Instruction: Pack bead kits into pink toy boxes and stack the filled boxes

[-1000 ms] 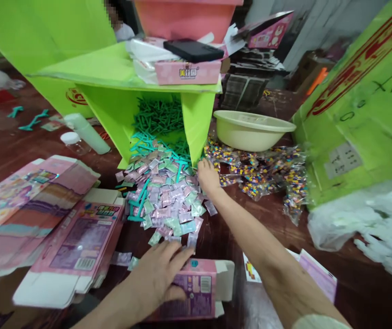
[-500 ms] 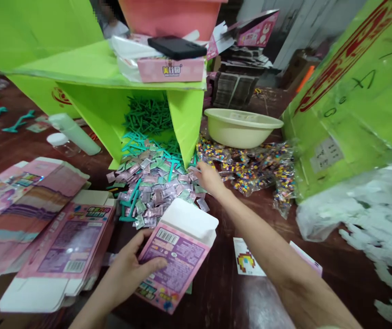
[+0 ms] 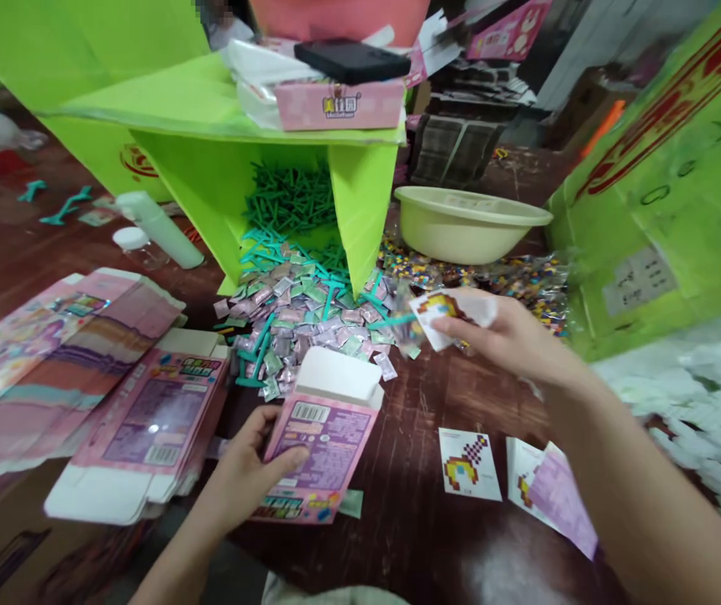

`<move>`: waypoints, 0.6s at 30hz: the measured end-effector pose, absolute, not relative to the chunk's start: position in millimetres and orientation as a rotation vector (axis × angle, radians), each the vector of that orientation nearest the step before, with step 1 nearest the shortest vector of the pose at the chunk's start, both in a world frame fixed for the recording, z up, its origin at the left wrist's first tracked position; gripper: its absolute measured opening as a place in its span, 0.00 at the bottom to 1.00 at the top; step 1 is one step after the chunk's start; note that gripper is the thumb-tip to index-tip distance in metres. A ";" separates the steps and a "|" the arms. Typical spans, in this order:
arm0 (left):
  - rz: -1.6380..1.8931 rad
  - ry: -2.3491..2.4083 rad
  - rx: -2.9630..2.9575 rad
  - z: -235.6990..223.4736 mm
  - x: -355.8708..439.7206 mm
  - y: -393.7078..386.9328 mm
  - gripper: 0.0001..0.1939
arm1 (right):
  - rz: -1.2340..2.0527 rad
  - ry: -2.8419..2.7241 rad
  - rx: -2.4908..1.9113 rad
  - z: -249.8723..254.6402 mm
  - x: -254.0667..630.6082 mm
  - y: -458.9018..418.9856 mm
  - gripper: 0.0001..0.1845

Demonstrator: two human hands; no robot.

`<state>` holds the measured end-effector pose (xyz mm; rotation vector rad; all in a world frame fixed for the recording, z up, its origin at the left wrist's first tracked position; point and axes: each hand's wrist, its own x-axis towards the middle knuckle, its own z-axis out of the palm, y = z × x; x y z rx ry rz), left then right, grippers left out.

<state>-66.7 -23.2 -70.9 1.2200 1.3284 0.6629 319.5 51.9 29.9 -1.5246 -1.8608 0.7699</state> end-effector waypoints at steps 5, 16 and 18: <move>0.581 1.074 1.176 -75.2 -16.6 -11.6 0.26 | 0.979 -2.133 -1.431 67.7 317.4 9.0 0.15; 0.682 1.051 0.945 -108.7 17.9 -9.5 0.33 | 0.409 -1.965 -1.560 33.6 310.8 -42.4 0.25; 0.798 1.124 0.901 -115.4 7.9 -8.9 0.32 | 0.393 -1.901 -1.733 27.9 314.8 -80.9 0.18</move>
